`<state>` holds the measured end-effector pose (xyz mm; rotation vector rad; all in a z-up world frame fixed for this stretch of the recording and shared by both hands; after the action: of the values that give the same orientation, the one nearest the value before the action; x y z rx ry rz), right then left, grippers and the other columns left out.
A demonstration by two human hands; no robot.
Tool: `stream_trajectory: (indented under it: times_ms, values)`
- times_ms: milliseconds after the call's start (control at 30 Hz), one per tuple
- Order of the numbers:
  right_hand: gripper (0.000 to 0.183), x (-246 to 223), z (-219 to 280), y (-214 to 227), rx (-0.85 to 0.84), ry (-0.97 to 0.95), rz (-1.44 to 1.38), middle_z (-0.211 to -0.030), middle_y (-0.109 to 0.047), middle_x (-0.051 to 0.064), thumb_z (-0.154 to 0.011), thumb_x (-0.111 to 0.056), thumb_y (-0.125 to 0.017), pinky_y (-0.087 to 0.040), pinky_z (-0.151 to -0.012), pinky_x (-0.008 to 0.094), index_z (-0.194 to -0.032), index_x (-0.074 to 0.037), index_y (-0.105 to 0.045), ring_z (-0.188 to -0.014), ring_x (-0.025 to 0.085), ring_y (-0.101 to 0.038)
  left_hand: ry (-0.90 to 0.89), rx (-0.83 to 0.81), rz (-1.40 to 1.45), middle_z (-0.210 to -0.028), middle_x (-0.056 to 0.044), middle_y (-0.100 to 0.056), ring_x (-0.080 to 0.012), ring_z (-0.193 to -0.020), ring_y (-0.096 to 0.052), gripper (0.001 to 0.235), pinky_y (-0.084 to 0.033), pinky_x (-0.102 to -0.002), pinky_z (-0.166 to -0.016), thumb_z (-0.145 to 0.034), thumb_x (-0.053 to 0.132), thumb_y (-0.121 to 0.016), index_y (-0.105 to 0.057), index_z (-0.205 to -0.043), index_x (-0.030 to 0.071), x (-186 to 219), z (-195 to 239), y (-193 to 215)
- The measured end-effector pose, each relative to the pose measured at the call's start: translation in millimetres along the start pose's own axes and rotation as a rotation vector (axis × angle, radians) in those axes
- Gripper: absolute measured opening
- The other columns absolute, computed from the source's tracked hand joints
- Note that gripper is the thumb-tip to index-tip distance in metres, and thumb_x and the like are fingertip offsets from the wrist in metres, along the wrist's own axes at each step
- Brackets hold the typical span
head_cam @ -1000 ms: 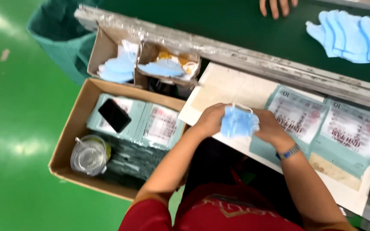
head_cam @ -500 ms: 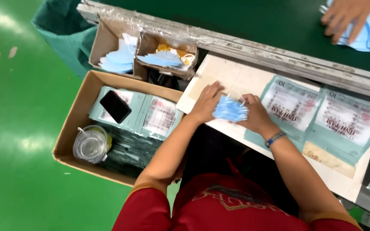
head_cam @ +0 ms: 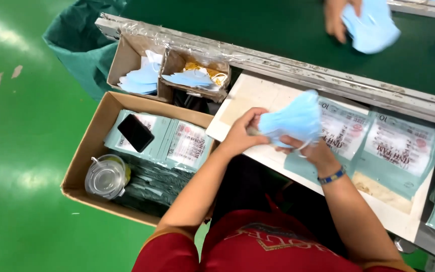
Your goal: Packing blue face masks into clear plastic bags and placing them into boxes on a conveyor belt line.
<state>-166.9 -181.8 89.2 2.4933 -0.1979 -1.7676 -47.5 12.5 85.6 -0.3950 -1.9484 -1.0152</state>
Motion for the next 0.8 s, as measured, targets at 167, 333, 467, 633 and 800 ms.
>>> stream_trajectory:
  times_ms: [167, 333, 467, 633, 800]
  values:
    - [0.031, -16.3, 19.4, -25.4, 0.14, -0.364, -0.46, -0.096, -0.076, 0.011, -0.084, -0.009, -0.078, -0.053, -0.051, 0.027, -0.114, -0.005, -0.071, -0.068, 0.021, -0.074, 0.148, -0.107, 1.06, -0.123, -0.001, -0.066, -0.0135, -0.112, -0.062, 0.057, -0.053, -0.032, -0.091, -0.087, 0.012, -0.076, -0.053, -0.139, 0.009, 21.7, 23.3, -33.4]
    - [0.035, -45.6, 53.6, -7.9, 0.009, -0.39, -0.099, -0.092, -0.075, 0.012, -0.078, -0.009, -0.085, -0.059, -0.062, 0.033, -0.11, -0.003, -0.073, -0.078, 0.021, -0.073, 0.187, -0.118, 1.012, -0.113, -0.011, -0.071, -0.0195, -0.106, -0.067, 0.029, -0.056, -0.036, -0.095, -0.104, 0.01, -0.069, -0.064, -0.128, -0.005, 41.2, 42.9, -24.3]
    - [0.046, -41.7, 73.7, 49.2, -0.042, -0.378, 0.349, -0.102, -0.079, 0.007, -0.072, -0.019, -0.081, -0.06, -0.075, 0.037, -0.116, -0.009, -0.075, -0.088, 0.02, -0.073, 0.246, -0.025, 0.898, -0.12, -0.003, -0.073, -0.0127, -0.11, -0.07, 0.038, -0.055, -0.032, -0.099, -0.087, 0.007, -0.072, -0.066, -0.124, 0.0, 38.0, 30.9, 28.6]
    - [0.029, -36.1, 93.9, 80.5, 0.165, -0.285, 0.783, -0.108, -0.075, 0.013, -0.088, -0.025, -0.071, -0.057, -0.078, 0.041, -0.108, -0.005, -0.078, -0.092, 0.03, -0.07, 0.368, -0.449, 0.461, -0.107, -0.009, -0.077, -0.0164, -0.096, -0.072, 0.031, -0.058, -0.034, -0.089, -0.097, 0.017, -0.07, -0.072, -0.121, -0.003, -10.7, 6.7, 50.4]
    - [0.022, -1.0, 96.9, 80.1, 0.021, -0.164, 1.057, -0.097, -0.072, 0.013, -0.087, -0.02, -0.071, -0.055, -0.08, 0.043, -0.102, -0.006, -0.078, -0.089, 0.035, -0.068, -0.075, -0.773, 0.386, -0.144, -0.017, -0.061, -0.023, -0.127, -0.062, 0.058, -0.048, -0.038, -0.112, -0.087, 0.025, -0.078, -0.057, -0.137, 0.005, 69.3, -17.7, -36.6]
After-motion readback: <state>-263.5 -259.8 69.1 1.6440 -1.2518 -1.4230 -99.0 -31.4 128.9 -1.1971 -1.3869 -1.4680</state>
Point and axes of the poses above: each hand's wrist, its own z-axis away from the middle knuckle, its own y-axis out of the back of the hand, x = y × z, the point moved 2 cm from there along -z, towards the middle knuckle
